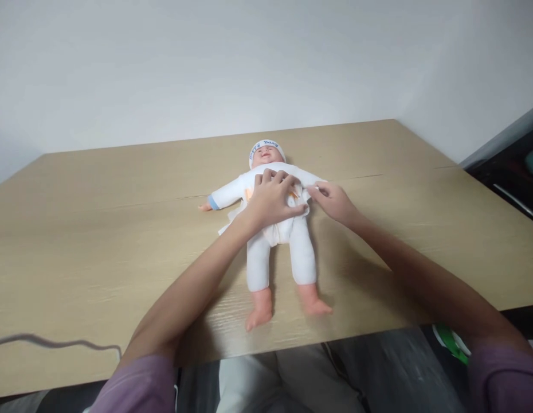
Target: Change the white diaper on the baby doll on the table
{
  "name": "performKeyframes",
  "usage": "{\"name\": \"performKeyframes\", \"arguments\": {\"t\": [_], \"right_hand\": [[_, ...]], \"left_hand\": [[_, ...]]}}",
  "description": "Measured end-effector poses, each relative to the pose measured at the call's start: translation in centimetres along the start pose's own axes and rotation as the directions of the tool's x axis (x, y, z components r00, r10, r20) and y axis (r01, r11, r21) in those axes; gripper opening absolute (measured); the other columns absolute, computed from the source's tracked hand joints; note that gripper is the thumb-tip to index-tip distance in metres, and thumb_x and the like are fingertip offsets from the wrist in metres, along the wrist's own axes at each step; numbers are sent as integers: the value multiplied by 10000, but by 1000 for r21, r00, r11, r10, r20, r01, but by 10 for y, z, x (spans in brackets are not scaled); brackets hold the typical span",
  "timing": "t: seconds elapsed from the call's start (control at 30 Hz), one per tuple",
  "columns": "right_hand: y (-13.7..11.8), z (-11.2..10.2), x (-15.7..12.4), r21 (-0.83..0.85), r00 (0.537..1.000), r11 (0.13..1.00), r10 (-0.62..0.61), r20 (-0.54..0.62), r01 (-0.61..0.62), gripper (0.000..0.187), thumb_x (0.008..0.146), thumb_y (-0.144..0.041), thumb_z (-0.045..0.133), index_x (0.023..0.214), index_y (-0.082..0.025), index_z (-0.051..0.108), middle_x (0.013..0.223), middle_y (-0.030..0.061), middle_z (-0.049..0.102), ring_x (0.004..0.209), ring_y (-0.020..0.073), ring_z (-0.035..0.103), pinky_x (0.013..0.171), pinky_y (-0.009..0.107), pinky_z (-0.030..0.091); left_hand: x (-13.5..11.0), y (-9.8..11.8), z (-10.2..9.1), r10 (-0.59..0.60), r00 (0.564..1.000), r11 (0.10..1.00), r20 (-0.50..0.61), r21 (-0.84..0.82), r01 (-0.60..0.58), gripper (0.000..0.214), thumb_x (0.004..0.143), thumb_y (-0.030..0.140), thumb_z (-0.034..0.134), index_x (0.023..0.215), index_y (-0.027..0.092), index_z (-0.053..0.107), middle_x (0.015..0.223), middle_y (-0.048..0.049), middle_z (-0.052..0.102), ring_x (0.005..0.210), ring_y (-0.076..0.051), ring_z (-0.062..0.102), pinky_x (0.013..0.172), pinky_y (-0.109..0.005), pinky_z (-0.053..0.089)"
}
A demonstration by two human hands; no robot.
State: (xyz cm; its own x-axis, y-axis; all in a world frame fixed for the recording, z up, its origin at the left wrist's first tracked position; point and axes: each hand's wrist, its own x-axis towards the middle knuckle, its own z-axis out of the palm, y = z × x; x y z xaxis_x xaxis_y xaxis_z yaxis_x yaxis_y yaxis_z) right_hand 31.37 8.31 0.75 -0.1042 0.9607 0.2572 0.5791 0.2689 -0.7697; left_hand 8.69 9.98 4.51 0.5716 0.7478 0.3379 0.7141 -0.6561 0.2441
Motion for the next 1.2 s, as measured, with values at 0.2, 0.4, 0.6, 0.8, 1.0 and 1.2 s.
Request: {"name": "performKeyframes", "arguments": {"t": [0.2, 0.4, 0.6, 0.8, 1.0, 1.2], "right_hand": [[-41, 37, 19, 25, 1000, 1000, -12, 16, 11, 422, 1108, -565, 488, 837, -249, 562, 819, 28, 682, 799, 218, 613, 775, 370, 460], [-30, 43, -37, 0, 928, 951, -301, -220, 309, 317, 1152, -487, 490, 1225, -254, 693, 1261, 129, 731, 1231, 313, 680, 1124, 513, 535], [-15, 42, -55, -12, 883, 890, -454, -122, 456, 458, 1194, -414, 388, 1581, -293, 603, 1640, 115, 635, 1566, 309, 555, 1330, 588, 415], [-10, 38, -49, -11, 872, 872, -489, -21, 489, 548, 1199, -464, 347, 1698, -294, 497, 1739, 101, 555, 1632, 301, 495, 1362, 602, 382], [-9, 34, -53, -39, 870, 870, -493, -29, 492, 535, 1191, -448, 354, 1673, -288, 523, 1700, 111, 596, 1598, 316, 522, 1343, 604, 386], [-30, 33, -46, -222, 857, 871, -479, -189, 438, 348, 1144, -417, 484, 1391, -272, 682, 1412, 136, 746, 1368, 369, 639, 1219, 617, 416]], "left_hand": [[-1, -4, -2, -52, 999, 991, 8, -121, 52, 890, 825, 465, 825, 1604, 222, 469, 1371, -117, 754, 1291, -412, 532, 1130, -525, 368], [-3, -7, 1, -28, 999, 981, -17, -191, 24, 836, 874, 522, 804, 1583, 226, 474, 1400, -111, 759, 1283, -396, 543, 1116, -534, 379], [-1, -11, -2, -36, 998, 957, -45, -288, 21, 880, 796, 447, 890, 1561, 246, 506, 1374, -99, 765, 1317, -418, 568, 1154, -613, 408], [-32, -43, 0, 18, 981, 771, -191, -622, -135, 662, 980, 471, 796, 1539, 254, 515, 1568, -147, 635, 1397, -320, 654, 1174, -497, 535], [-119, -85, 3, -183, 933, 891, -309, -453, 25, 423, 1042, 490, 696, 1352, 223, 590, 1346, -139, 717, 1208, -285, 686, 1096, -492, 554], [-152, -96, -14, -358, 933, 918, -49, -203, 341, 343, 1044, 557, 600, 1145, 229, 614, 1245, -144, 723, 1147, -338, 643, 1049, -489, 520]]}}
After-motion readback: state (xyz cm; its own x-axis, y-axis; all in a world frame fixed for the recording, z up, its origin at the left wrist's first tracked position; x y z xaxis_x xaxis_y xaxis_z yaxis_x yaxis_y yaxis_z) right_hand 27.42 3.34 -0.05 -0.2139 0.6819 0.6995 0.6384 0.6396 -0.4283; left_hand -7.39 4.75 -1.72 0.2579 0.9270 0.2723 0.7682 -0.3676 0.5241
